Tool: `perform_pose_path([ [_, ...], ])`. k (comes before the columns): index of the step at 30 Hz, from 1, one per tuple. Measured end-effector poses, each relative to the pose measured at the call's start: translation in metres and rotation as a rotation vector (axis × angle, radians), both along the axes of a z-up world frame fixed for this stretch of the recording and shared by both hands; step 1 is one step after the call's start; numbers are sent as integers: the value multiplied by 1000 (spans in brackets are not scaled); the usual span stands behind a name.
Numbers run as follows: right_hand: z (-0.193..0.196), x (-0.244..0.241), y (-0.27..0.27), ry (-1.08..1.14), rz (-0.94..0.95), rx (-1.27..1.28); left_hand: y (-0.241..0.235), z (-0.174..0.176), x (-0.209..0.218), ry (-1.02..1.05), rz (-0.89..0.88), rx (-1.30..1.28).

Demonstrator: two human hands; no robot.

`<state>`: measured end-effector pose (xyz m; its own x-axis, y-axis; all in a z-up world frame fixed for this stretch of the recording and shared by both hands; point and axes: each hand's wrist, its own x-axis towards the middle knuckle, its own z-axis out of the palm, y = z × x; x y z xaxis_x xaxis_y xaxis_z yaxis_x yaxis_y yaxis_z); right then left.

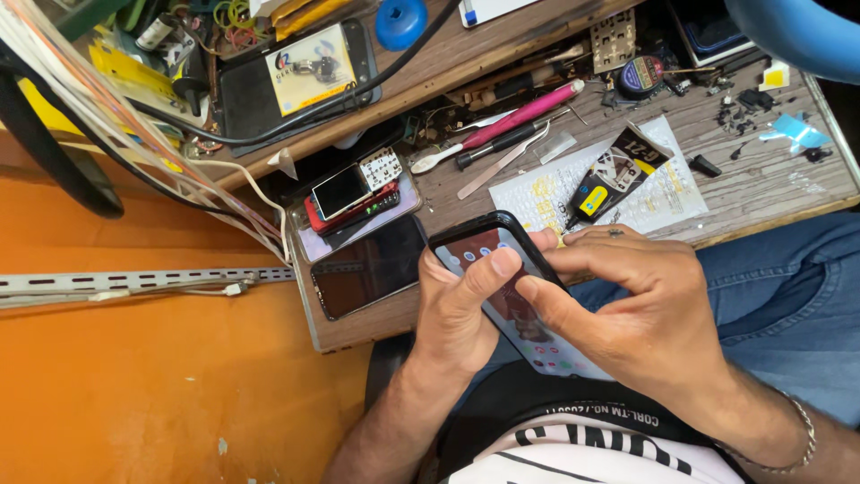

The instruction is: The person disassembles a smartphone, removes the back cover, and manipulates internal components using a metal tool. They then reassemble the device, apply adhesive to the edges, and test the screen functionality.

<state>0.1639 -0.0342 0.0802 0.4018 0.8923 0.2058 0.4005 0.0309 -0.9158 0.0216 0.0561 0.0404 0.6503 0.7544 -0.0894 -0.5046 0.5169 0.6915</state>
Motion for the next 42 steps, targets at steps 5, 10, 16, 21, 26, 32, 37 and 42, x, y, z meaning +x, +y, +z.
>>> perform_pose_path([
  [5,-1,1,4,-17,-5,-29,1,-1,0,32,20,-17],
  [10,0,0,4,-104,6,-40,-2,-12,-7,75,53,-10],
  [16,13,15,6,-260,26,100,3,-30,-24,-1,136,-205],
  [21,36,26,34,-528,-170,191,5,-36,-33,22,181,-317],
  [26,48,43,114,-898,-213,327,7,-39,-38,-14,113,-247],
  [32,30,68,193,-1090,-269,274,12,-40,-53,17,101,-276],
  [37,30,80,212,-894,-341,463,17,-41,-61,12,102,-255],
  [42,30,75,204,232,-235,539,18,-36,-58,19,150,-294],
])
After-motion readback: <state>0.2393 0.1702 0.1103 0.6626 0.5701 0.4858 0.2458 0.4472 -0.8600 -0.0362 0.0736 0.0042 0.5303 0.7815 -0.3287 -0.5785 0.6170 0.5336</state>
